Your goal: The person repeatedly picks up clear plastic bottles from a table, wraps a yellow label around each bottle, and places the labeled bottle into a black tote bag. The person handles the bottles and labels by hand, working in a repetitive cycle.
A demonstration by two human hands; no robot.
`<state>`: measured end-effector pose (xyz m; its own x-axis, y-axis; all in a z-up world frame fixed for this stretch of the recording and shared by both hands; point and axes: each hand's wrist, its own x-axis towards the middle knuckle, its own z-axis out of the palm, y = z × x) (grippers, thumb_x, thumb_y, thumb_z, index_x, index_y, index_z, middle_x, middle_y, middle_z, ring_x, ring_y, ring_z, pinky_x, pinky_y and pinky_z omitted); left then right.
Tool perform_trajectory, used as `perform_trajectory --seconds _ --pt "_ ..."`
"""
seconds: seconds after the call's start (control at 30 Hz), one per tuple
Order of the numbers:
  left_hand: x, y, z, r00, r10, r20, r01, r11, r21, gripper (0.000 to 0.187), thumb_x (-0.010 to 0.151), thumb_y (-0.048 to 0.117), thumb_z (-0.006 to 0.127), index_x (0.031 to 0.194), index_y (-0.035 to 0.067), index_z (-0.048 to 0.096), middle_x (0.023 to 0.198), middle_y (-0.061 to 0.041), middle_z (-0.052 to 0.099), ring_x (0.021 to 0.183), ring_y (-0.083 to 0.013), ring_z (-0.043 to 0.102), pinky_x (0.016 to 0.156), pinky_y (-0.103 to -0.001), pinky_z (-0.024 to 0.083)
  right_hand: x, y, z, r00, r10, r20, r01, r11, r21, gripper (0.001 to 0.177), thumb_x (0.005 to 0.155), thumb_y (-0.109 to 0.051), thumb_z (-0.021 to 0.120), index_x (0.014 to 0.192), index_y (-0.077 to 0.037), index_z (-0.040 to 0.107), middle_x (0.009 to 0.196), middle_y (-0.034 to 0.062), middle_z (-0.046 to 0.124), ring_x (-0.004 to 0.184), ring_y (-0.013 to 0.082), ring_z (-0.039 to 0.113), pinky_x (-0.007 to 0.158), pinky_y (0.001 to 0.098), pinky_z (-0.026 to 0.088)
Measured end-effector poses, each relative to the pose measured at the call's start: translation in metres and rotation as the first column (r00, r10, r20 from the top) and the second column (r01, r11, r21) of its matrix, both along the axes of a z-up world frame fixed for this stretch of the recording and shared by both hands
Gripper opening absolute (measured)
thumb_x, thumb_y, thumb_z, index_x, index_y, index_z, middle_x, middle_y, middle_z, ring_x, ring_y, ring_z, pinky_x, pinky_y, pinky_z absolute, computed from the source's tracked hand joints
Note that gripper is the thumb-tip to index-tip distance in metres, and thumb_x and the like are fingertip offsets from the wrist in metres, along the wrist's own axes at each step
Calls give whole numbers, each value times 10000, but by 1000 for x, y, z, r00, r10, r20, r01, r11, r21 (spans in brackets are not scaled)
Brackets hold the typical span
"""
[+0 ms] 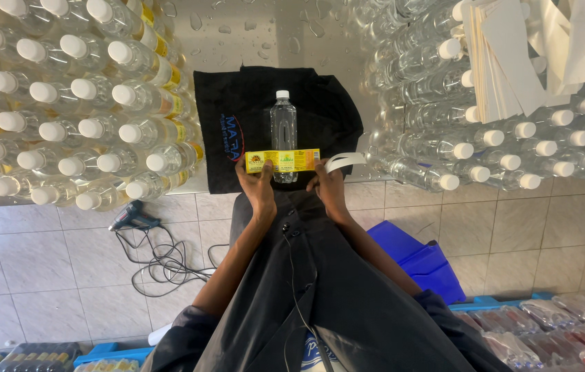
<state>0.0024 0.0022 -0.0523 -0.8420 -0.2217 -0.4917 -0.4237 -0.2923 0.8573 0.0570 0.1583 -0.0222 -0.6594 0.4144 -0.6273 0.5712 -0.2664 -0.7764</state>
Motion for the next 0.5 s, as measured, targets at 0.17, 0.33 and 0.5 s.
perform_trajectory --seconds 0.17,0.33,0.5 --pt "-6 3 -3 998 -37 46 38 999 -21 729 1025 29 781 1633 119 388 1290 -189 567 1147 -238 617 909 -493 622 -10 -4 6 999 41 23 -43 995 88 292 1155 -363 563 1191 -78 614 633 96 724 461 128 642 437 246 353" --pt "-14 -1 5 990 -15 142 10 999 42 730 1020 -1 774 1628 178 411 1227 -141 580 1024 -208 618 796 -385 584 -19 -17 14 996 75 50 -81 989 120 271 1168 -323 543 1237 -72 615 840 142 807 555 159 731 529 283 456" --pt "-18 -2 6 974 -9 227 -19 992 123 800 1003 -31 774 1664 206 389 1284 -196 580 1100 -286 642 879 -491 642 -26 -26 19 982 178 67 -189 954 233 382 1176 -384 558 1260 -21 647 616 64 699 520 169 685 552 285 454"
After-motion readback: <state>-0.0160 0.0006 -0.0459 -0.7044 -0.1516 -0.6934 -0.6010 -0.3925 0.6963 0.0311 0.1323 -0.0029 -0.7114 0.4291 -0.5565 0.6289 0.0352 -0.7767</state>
